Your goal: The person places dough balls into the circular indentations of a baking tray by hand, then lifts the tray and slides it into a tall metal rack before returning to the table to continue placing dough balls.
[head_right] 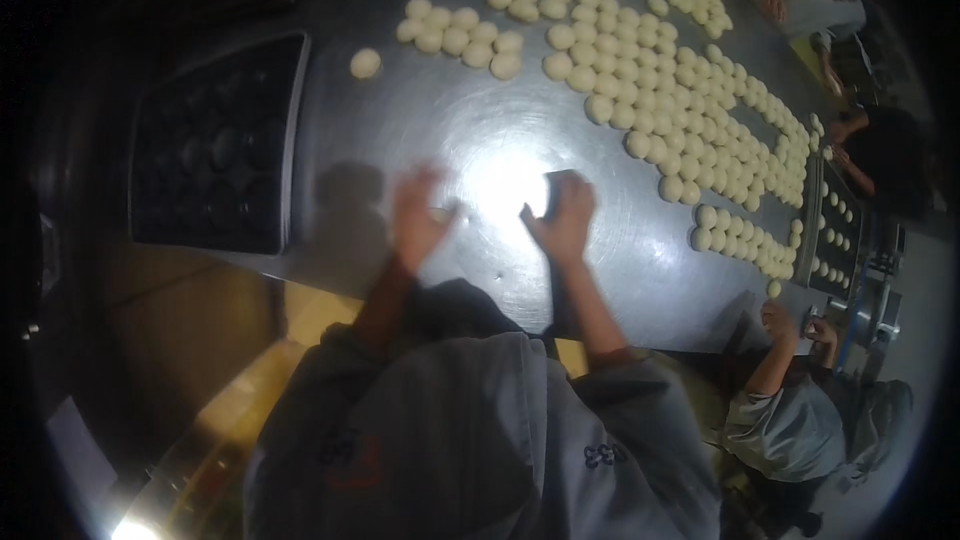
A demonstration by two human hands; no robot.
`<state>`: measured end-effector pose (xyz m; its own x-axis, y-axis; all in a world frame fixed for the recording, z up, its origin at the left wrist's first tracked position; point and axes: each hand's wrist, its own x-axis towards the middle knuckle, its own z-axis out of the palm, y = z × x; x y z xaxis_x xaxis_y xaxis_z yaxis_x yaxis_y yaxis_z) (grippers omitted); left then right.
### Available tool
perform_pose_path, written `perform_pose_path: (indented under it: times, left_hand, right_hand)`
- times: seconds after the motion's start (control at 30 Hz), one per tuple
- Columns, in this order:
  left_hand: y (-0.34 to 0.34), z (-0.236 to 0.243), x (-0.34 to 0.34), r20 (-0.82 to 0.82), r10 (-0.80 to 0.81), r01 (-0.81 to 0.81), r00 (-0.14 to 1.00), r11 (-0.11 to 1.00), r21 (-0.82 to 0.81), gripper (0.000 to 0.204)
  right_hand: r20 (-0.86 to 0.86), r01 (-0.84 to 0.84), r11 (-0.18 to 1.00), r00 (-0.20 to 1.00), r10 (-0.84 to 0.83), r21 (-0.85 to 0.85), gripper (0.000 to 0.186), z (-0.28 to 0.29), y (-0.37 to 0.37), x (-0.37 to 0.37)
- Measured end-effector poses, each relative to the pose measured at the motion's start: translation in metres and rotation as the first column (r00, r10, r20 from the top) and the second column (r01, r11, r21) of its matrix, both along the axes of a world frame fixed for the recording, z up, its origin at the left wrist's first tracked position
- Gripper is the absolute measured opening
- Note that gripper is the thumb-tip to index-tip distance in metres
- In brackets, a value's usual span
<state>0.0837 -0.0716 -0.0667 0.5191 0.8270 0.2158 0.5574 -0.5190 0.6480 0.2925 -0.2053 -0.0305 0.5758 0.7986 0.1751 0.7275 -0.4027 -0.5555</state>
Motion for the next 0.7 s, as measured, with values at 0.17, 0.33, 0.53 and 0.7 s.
perform_pose_path:
  times: [0.17,0.33,0.53,0.7]
  left_hand:
    - [0.007,0.000,-0.069,-0.125,-0.688,0.655,0.715,0.721,-0.226,0.015]
    - [0.031,0.019,0.021,0.209,-0.309,0.325,0.928,0.945,-0.046,0.015]
    - [0.079,-0.016,-0.054,0.041,-0.516,0.513,0.856,0.836,-0.198,0.012]
    - [0.002,0.018,0.025,0.192,-0.558,0.587,0.807,0.792,-0.170,0.008]
  right_hand:
    - [-0.101,-0.297,0.954,0.951,0.292,-0.035,0.019,-0.038,-0.110,-0.005]
    - [0.014,0.084,0.995,0.996,-0.084,-0.052,0.022,-0.019,0.007,0.006]
    - [0.256,0.093,0.950,0.967,-0.014,-0.299,0.018,-0.031,-0.106,0.038]
    - [-0.074,0.162,0.981,0.985,-0.154,0.105,0.012,-0.011,-0.010,-0.018]
